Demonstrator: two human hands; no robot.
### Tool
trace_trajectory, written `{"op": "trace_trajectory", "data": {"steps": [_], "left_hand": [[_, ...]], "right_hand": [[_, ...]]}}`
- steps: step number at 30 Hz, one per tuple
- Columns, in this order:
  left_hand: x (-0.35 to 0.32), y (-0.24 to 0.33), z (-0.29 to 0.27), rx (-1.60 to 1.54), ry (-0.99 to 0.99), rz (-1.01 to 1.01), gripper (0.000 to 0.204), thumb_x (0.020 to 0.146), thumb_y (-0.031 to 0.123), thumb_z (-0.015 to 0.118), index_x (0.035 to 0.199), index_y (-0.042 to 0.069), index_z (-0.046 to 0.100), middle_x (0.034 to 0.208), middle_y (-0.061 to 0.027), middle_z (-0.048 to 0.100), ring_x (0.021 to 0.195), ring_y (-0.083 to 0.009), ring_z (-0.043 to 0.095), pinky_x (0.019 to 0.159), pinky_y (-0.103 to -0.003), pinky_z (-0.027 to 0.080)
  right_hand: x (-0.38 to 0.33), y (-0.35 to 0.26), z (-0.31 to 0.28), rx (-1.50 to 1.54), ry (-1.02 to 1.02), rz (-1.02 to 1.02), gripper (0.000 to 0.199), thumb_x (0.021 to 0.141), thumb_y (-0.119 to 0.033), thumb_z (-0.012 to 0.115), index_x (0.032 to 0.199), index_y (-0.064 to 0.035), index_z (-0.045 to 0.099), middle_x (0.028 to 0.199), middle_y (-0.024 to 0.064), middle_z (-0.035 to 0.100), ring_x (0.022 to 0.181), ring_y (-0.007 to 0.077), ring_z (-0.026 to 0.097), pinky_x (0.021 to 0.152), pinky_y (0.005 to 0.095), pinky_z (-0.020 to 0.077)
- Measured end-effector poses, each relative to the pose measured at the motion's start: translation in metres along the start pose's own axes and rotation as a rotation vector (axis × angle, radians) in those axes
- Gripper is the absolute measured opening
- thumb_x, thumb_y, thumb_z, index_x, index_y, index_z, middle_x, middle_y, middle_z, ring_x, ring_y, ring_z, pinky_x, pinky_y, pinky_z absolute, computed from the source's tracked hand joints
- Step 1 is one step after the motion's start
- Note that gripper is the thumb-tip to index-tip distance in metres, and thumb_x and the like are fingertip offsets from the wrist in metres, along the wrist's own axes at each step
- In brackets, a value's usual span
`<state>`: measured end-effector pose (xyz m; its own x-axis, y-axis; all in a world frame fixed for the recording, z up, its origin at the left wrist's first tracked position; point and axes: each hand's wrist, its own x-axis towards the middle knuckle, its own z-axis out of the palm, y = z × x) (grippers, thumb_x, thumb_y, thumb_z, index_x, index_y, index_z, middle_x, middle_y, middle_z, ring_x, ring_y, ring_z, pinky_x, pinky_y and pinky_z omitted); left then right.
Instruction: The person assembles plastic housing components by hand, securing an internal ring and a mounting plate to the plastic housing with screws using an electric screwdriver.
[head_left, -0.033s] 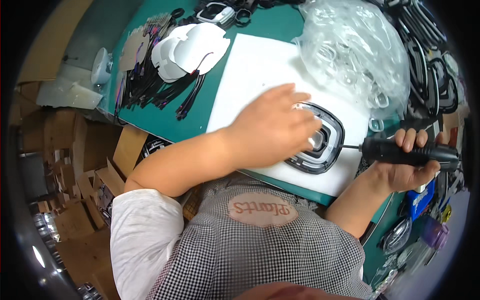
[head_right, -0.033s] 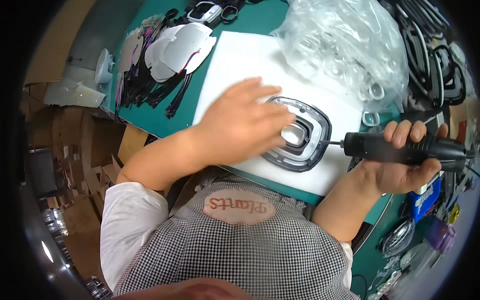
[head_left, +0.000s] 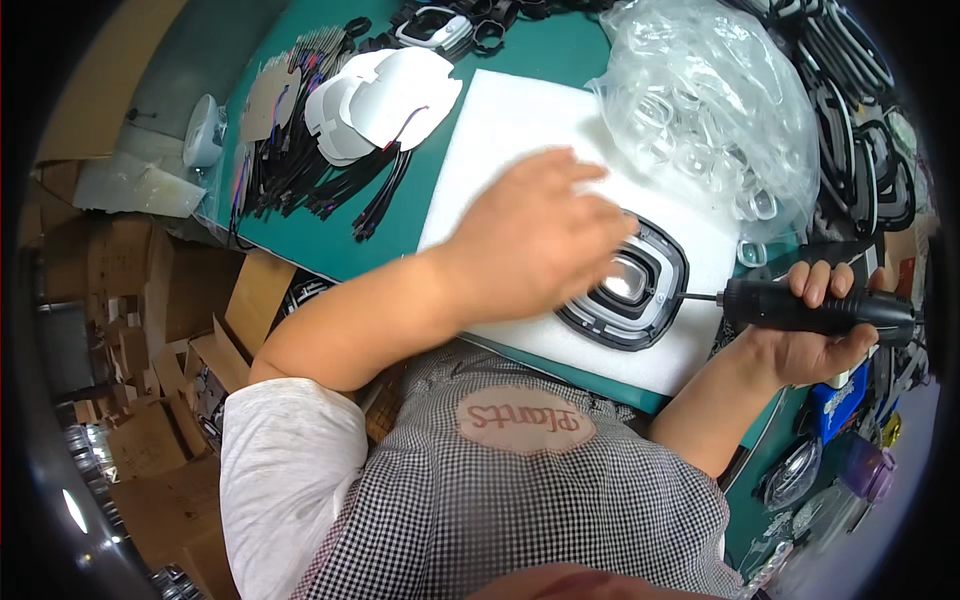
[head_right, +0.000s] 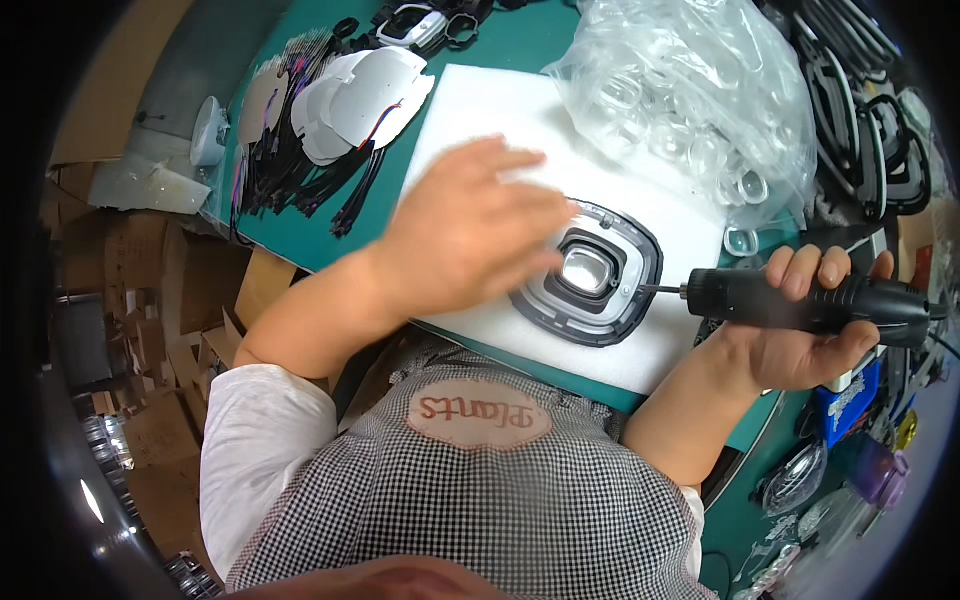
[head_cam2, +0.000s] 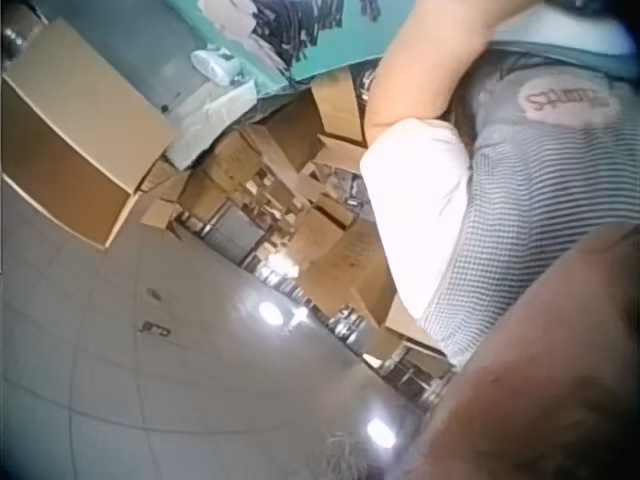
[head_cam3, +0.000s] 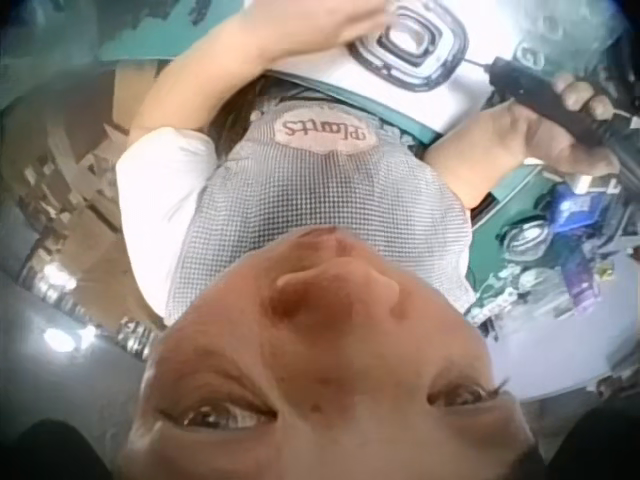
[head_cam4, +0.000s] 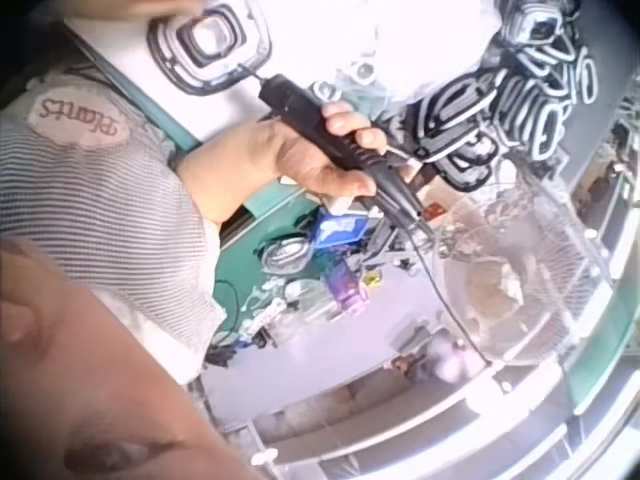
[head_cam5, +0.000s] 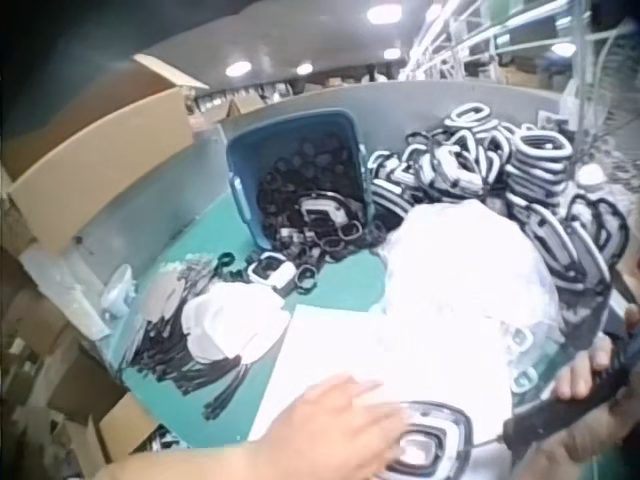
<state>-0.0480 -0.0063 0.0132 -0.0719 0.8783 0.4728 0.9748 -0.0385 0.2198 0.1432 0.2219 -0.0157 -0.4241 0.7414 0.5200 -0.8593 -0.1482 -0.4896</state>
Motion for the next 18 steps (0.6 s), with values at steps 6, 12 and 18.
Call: {"op": "trace_trajectory", "data": {"steps": [6,12,18], "left_hand": [[0.019,-0.127,-0.013,0.409,0.13,-0.402,0.032,0.085,0.032,0.069,0.113,0.016,0.07,0.1,-0.0098,0.07,0.096,-0.0295,0.064,0.085,-0.04,0.05],[0.027,-0.21,0.031,0.752,-0.123,-0.559,0.035,0.085,0.041,0.065,0.115,0.024,0.069,0.101,-0.0105,0.066,0.091,-0.0291,0.066,0.077,-0.042,0.052],[0.02,-0.211,0.027,0.669,-0.029,-0.527,0.026,0.083,0.04,0.067,0.087,0.015,0.075,0.087,-0.0104,0.069,0.08,-0.0289,0.066,0.069,-0.042,0.052]], "right_hand": [[0.002,0.001,0.007,-0.01,-0.001,-0.019,0.059,0.092,-0.04,0.059,0.137,-0.0081,0.04,0.095,0.013,0.055,0.069,0.0191,0.05,0.063,0.0337,0.0422],[0.002,0.002,0.011,-0.046,0.033,-0.006,0.06,0.091,-0.04,0.062,0.137,-0.0075,0.042,0.093,0.0105,0.052,0.072,0.0189,0.051,0.067,0.0336,0.0421],[0.001,0.005,0.01,-0.036,0.001,0.003,0.061,0.091,-0.042,0.061,0.137,-0.0078,0.042,0.093,0.0109,0.052,0.072,0.0188,0.051,0.066,0.0334,0.0427]]}}
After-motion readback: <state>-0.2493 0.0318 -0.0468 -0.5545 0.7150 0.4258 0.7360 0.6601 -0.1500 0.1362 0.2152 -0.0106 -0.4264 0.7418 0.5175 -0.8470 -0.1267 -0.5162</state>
